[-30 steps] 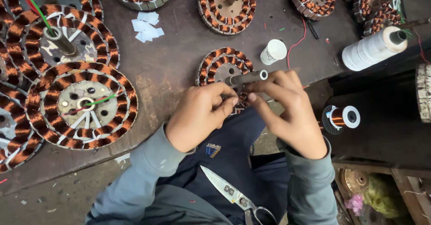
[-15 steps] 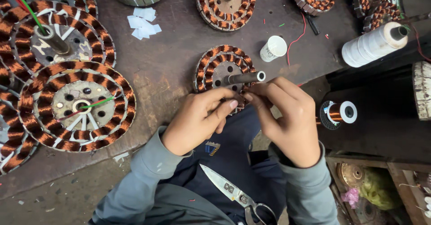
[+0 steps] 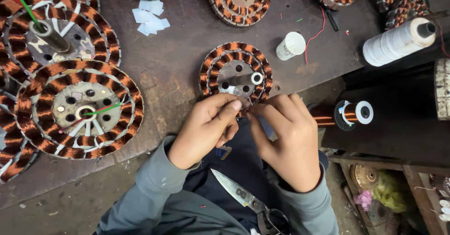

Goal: The person sits on the floor and works on a motor stator, inserting white insulating tubes into the copper windings. They use scissors to trim excess wire and continue inserting tubes into the slots of the stator.

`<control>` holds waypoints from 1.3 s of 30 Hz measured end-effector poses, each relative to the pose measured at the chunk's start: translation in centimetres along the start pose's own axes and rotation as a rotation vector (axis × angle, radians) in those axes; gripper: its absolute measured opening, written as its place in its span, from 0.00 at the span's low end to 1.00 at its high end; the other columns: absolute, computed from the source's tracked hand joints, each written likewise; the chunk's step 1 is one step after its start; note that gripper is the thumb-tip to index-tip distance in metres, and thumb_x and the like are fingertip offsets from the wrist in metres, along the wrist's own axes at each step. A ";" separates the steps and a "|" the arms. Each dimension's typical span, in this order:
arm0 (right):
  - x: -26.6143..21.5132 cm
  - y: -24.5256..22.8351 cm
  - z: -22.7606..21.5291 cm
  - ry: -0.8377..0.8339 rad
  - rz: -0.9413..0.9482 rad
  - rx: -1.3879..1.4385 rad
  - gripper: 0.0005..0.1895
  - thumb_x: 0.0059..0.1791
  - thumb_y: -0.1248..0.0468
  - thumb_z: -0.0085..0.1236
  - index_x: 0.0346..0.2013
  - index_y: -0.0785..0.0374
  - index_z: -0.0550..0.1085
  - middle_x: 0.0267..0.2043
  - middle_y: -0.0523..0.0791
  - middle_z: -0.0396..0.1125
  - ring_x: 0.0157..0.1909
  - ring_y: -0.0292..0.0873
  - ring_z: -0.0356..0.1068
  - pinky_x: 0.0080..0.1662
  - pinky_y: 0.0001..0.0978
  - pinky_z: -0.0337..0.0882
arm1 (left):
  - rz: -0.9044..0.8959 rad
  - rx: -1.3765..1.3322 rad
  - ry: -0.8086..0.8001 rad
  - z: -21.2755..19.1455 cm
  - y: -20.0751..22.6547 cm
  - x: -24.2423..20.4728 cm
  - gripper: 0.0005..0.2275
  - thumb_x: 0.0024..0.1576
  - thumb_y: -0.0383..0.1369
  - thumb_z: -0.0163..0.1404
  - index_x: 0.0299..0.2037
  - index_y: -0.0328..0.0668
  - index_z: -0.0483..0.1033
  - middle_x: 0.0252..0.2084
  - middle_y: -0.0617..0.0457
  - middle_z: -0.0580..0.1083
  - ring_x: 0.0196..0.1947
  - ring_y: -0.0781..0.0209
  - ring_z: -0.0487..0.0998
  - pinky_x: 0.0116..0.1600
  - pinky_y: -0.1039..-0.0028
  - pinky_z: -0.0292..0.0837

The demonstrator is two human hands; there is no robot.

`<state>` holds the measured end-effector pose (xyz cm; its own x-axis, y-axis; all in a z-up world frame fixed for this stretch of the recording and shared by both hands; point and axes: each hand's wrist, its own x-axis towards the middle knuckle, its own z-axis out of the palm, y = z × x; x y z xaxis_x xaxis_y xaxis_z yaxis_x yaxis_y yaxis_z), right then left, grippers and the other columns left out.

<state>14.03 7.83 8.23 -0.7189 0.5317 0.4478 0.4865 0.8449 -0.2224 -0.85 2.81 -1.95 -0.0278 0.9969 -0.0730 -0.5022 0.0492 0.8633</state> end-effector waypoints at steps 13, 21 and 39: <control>1.8 1.2 0.4 -0.005 0.053 0.143 0.07 0.44 0.71 0.68 0.35 0.65 0.77 0.36 0.47 0.68 0.40 0.48 0.67 0.43 0.37 0.66 | 0.002 0.057 0.058 0.3 0.4 -1.1 0.14 0.68 0.39 0.41 0.49 0.36 0.74 0.20 0.58 0.68 0.16 0.75 0.62 0.22 0.83 0.57; 2.0 1.7 0.8 -0.086 0.042 0.212 0.08 0.42 0.71 0.67 0.34 0.65 0.77 0.36 0.46 0.67 0.41 0.48 0.68 0.45 0.36 0.67 | -0.086 -0.333 0.041 -0.5 0.8 -1.1 0.13 0.67 0.38 0.41 0.50 0.39 0.75 0.22 0.59 0.64 0.17 0.75 0.57 0.21 0.83 0.50; 1.4 1.4 -0.5 -0.057 0.238 0.209 0.06 0.48 0.69 0.64 0.40 0.65 0.80 0.39 0.44 0.72 0.39 0.40 0.69 0.39 0.30 0.66 | -0.019 -0.156 0.006 0.0 0.9 -1.2 0.18 0.69 0.39 0.39 0.60 0.36 0.74 0.22 0.60 0.66 0.18 0.77 0.59 0.22 0.84 0.53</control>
<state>13.91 9.71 9.00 -0.6267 0.7133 0.3137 0.5358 0.6867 -0.4912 -1.24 1.61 -1.09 -0.0220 0.9955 -0.0917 -0.6307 0.0573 0.7739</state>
